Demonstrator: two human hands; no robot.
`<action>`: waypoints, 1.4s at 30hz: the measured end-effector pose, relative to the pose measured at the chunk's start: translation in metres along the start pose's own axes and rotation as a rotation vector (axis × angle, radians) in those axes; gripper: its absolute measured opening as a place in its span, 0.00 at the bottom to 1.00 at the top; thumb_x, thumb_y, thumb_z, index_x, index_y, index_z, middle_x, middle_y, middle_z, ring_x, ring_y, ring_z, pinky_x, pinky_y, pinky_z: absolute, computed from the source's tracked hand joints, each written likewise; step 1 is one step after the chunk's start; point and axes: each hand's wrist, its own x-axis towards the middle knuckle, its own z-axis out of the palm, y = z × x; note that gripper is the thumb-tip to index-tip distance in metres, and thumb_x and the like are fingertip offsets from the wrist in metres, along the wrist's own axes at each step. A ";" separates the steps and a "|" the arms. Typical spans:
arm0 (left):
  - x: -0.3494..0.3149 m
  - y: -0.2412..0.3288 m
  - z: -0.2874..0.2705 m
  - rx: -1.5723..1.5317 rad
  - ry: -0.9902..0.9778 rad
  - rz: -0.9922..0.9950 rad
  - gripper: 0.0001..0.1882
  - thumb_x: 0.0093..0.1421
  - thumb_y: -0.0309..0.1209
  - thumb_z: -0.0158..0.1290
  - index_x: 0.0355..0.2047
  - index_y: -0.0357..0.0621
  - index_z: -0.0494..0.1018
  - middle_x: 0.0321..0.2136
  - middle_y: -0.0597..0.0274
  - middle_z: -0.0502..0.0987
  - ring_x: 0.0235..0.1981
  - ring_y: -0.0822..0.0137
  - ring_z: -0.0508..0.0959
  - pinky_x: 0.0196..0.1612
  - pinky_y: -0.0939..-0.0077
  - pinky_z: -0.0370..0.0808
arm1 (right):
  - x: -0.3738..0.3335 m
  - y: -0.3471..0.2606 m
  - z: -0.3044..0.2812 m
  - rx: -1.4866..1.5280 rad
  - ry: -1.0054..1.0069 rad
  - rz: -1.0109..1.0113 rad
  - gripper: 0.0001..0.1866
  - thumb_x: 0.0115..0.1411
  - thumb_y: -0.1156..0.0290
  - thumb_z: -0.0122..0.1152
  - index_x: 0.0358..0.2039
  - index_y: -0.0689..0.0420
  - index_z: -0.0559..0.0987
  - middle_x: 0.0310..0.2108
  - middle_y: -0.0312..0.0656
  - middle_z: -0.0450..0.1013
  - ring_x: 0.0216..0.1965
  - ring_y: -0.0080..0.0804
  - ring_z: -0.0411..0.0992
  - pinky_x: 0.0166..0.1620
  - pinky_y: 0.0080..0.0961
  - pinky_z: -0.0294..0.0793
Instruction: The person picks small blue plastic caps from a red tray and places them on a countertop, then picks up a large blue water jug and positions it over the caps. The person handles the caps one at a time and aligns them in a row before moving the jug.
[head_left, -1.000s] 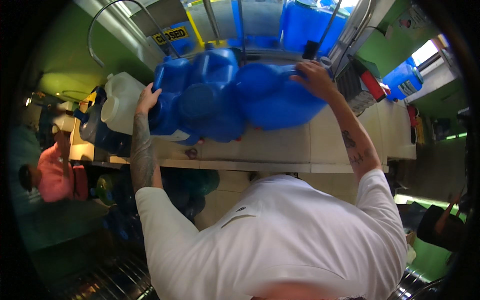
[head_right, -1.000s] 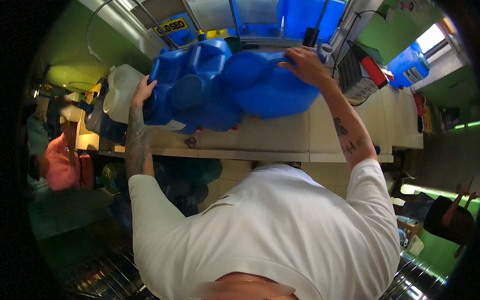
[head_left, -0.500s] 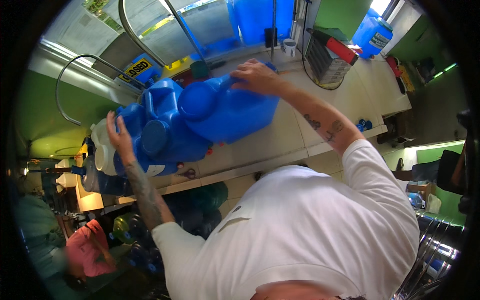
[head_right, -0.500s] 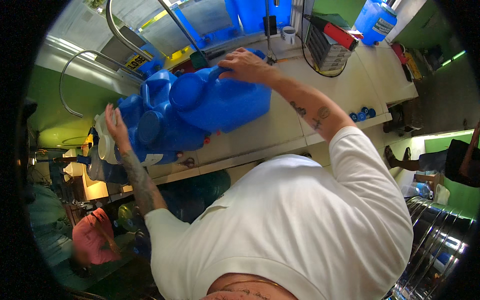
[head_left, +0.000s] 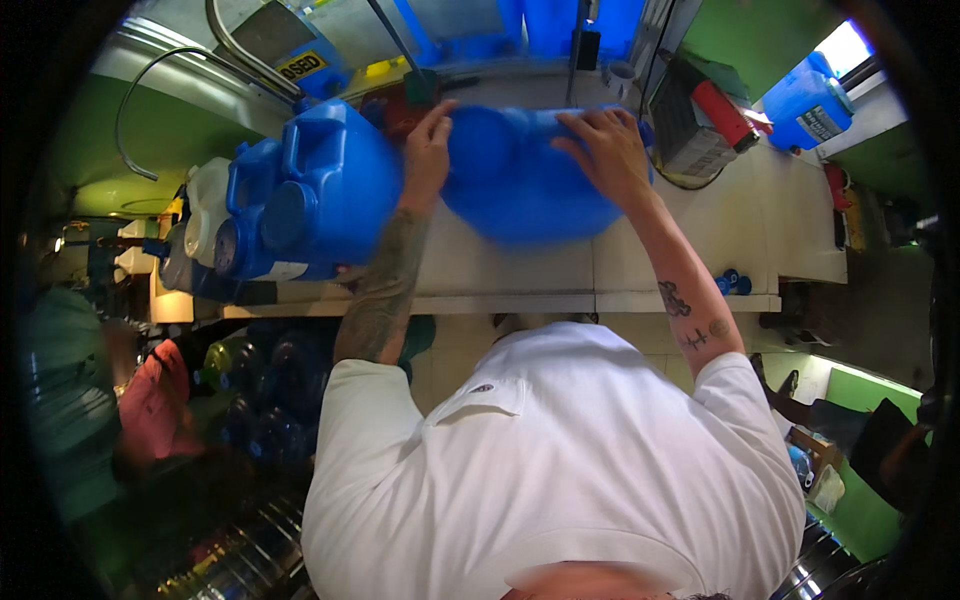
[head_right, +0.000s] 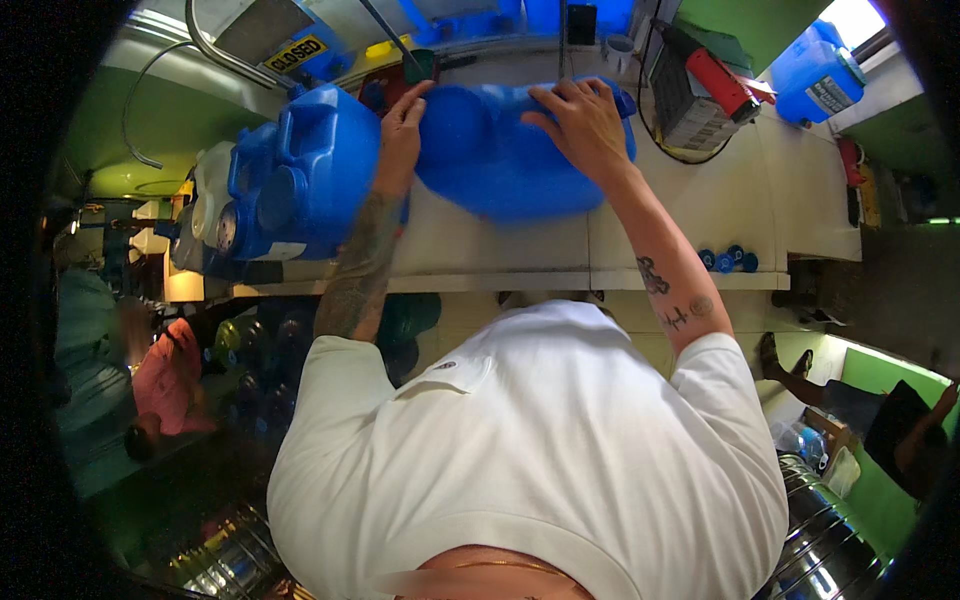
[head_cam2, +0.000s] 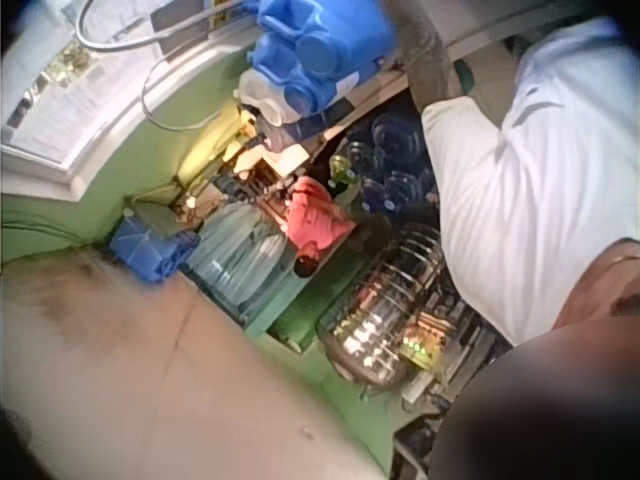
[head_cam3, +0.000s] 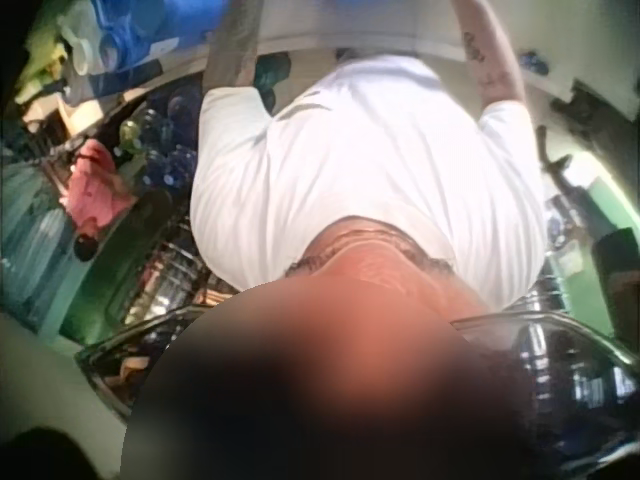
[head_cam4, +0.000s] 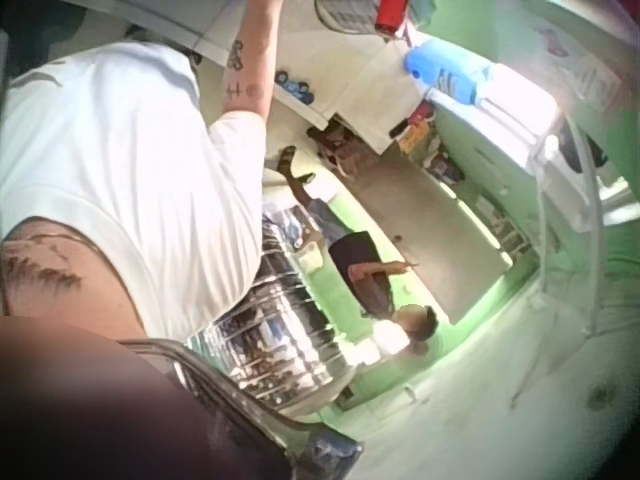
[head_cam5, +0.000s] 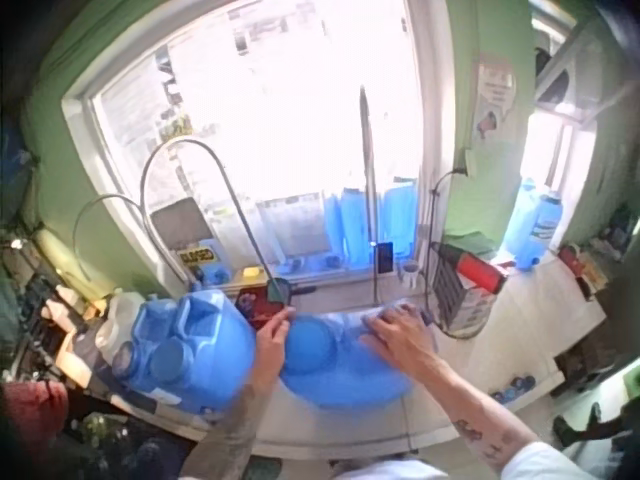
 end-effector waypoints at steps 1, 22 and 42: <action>-0.012 0.004 0.020 0.094 0.158 0.050 0.23 0.68 0.35 0.46 0.62 0.42 0.67 0.60 0.45 0.65 0.63 0.53 0.64 0.66 0.65 0.60 | 0.002 0.001 0.005 -0.025 0.016 0.033 0.20 0.60 0.49 0.60 0.46 0.47 0.81 0.38 0.38 0.77 0.44 0.38 0.75 0.56 0.42 0.65; -0.017 0.138 0.014 -0.095 -0.107 -0.177 0.39 0.62 0.51 0.57 0.63 0.35 0.62 0.58 0.52 0.70 0.60 0.61 0.69 0.64 0.66 0.63 | 0.012 0.008 -0.004 0.412 0.299 0.151 0.25 0.60 0.54 0.63 0.55 0.50 0.73 0.50 0.46 0.73 0.50 0.47 0.72 0.58 0.44 0.65; -0.009 0.072 0.125 0.909 -0.333 0.540 0.21 0.59 0.45 0.58 0.48 0.45 0.76 0.44 0.51 0.80 0.47 0.50 0.78 0.49 0.61 0.75 | -0.375 0.010 0.081 0.238 -0.525 1.138 0.21 0.59 0.61 0.62 0.49 0.58 0.75 0.47 0.56 0.74 0.47 0.57 0.73 0.48 0.49 0.74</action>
